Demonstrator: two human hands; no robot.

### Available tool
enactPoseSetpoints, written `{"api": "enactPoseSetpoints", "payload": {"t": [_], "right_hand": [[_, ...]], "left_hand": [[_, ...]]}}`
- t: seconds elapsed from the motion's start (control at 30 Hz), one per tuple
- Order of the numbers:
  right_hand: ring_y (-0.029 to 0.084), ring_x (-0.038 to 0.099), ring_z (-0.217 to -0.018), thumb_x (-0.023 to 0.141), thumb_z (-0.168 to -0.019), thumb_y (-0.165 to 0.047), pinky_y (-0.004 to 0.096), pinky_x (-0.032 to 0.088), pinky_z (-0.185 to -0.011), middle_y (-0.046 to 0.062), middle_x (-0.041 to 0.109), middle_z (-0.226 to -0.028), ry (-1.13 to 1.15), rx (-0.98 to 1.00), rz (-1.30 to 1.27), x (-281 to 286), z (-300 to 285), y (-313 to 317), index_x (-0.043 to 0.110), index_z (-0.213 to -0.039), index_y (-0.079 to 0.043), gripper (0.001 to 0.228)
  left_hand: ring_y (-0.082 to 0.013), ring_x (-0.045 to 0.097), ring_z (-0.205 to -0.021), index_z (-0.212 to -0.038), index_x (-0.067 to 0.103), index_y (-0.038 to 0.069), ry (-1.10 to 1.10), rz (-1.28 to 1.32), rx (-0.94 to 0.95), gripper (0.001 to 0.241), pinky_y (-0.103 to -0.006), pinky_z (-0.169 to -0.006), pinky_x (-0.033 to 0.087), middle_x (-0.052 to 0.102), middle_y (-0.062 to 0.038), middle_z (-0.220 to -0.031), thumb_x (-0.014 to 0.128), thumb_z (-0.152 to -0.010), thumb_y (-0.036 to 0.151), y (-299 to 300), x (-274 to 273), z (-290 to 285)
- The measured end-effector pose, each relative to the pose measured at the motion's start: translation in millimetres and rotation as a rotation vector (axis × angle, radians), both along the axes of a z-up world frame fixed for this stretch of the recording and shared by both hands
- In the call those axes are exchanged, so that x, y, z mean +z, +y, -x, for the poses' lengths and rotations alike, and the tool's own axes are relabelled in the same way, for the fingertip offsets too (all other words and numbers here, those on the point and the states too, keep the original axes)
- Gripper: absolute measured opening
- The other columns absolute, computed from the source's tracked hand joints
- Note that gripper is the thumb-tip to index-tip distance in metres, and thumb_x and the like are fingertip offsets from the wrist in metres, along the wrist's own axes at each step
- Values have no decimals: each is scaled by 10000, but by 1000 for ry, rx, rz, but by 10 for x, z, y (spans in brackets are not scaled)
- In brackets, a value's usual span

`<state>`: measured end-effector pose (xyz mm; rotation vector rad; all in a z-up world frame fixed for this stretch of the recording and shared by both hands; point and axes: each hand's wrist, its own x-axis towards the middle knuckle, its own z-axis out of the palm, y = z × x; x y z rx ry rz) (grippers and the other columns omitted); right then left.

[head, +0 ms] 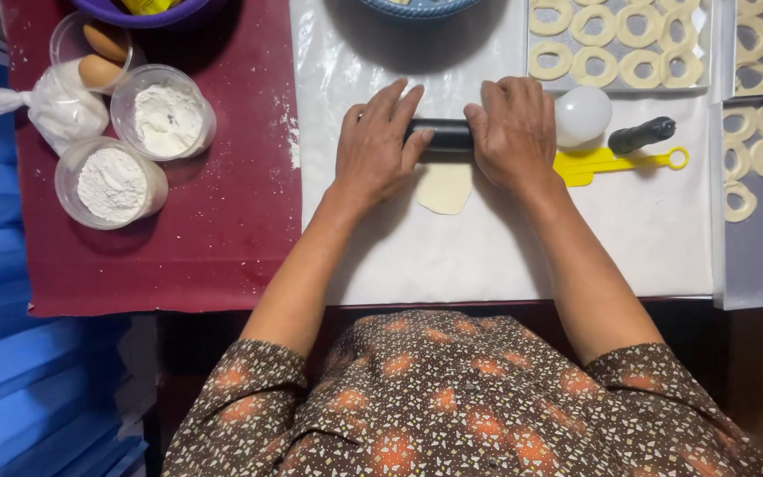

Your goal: The recorder prepares cookie dough, rolls it out with a rolling pin, and uses a round cutter and a smaller tool to shape ring-shaped cookies before placing them on a tray.

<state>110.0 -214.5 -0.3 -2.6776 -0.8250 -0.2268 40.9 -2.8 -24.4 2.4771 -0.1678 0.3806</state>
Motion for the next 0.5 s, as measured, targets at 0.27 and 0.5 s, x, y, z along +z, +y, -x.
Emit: {"api": "enactPoseSetpoints", "payload": {"t": [0.27, 0.5], "right_hand": [[419, 322, -1535, 552, -1106, -319, 550, 243, -1239, 272, 431, -1604, 23, -109, 65, -107, 443, -39, 438, -1544, 102, 618], [419, 298, -1552, 570, -1055, -377, 564, 196, -1276, 260, 356, -1637, 29, -150, 85, -165, 1083, -124, 374, -1563, 84, 714]], "left_hand": [[-336, 342, -1523, -1541, 448, 26, 4, -284, 75, 617, -571, -1233, 233, 425, -127, -1623, 474, -1082, 438, -102, -170, 87], [-322, 399, -1481, -1531, 478, 26, 25, -240, -3, 587, -545, -1243, 248, 487, -143, -1547, 553, -1049, 353, -101, -114, 699]]}}
